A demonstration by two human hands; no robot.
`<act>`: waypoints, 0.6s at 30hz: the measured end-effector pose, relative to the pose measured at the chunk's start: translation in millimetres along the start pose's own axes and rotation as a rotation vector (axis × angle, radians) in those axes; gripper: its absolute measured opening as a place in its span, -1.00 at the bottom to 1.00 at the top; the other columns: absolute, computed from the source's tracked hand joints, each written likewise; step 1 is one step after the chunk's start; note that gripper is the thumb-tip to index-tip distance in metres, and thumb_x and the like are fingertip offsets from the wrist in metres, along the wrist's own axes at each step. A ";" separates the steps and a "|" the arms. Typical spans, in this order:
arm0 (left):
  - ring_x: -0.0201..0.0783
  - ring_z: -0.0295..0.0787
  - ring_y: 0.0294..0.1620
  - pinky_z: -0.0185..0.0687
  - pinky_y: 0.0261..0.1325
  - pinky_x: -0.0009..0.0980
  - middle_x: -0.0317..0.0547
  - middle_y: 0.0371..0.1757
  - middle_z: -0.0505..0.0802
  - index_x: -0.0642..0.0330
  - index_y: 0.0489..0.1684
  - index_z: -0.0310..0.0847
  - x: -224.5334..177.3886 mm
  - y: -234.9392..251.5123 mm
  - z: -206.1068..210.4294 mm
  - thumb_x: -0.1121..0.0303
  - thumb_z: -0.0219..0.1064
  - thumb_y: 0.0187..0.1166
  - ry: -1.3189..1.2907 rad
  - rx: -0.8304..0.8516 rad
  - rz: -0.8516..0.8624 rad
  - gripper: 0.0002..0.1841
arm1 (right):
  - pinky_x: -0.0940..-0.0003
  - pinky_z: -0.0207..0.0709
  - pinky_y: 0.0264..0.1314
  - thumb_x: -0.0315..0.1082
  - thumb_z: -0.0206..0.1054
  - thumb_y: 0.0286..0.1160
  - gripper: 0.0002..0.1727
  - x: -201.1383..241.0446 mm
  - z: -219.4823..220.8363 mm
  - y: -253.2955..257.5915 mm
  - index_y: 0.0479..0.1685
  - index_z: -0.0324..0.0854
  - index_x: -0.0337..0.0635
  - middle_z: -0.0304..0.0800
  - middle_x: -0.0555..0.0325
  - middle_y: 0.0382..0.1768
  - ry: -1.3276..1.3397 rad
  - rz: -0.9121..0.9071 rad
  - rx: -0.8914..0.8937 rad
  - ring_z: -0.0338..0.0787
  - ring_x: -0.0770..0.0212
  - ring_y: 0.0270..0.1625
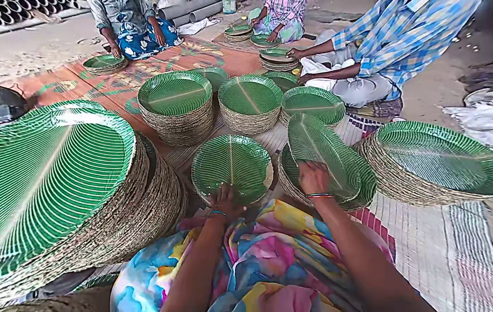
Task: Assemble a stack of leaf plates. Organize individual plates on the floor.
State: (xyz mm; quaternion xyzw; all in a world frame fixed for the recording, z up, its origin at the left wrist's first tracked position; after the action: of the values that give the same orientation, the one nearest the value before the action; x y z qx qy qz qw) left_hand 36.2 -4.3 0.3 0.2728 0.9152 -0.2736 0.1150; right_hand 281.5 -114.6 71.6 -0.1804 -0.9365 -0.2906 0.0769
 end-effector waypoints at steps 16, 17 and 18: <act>0.21 -0.47 0.98 -0.65 0.76 0.53 0.16 0.97 -0.12 -0.02 0.90 0.12 11.0 1.7 -8.3 -0.24 0.08 0.76 0.153 0.068 -0.281 -0.22 | -0.28 0.13 0.76 -0.42 0.00 0.82 -0.45 26.1 52.9 -14.2 0.73 0.23 -0.50 0.28 -0.44 0.73 -0.111 0.464 0.772 0.29 -0.34 0.80; 0.21 -0.47 0.98 -0.63 0.76 0.53 0.17 0.97 -0.09 0.06 0.88 0.16 8.0 1.0 -11.1 -0.25 0.05 0.77 0.169 0.034 -0.289 -0.21 | -0.28 0.31 0.65 -0.46 0.03 0.80 -0.51 12.5 52.8 -20.5 0.63 0.35 -0.51 0.43 -0.44 0.63 -0.165 0.510 0.851 0.43 -0.34 0.71; 0.20 -0.46 0.98 -0.61 0.76 0.52 0.16 0.96 -0.06 0.14 0.87 0.15 5.6 1.9 -13.6 -0.25 0.03 0.77 0.191 0.001 -0.304 -0.19 | -0.27 0.44 0.54 -0.46 0.04 0.79 -0.55 4.3 54.5 -24.5 0.56 0.42 -0.49 0.53 -0.42 0.56 -0.187 0.534 0.920 0.54 -0.34 0.63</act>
State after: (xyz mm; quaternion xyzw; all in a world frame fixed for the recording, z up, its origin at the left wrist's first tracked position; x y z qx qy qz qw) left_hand 31.8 7.1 8.6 0.1563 0.9525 -0.2611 -0.0152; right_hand 265.9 -101.0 15.4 -0.3849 -0.8915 0.1966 0.1358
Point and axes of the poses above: each hand's wrist, its own y-axis towards the middle knuckle, its own z-axis out of the palm, x = y × z, the point moved 3 cm from there along y, towards the middle knuckle
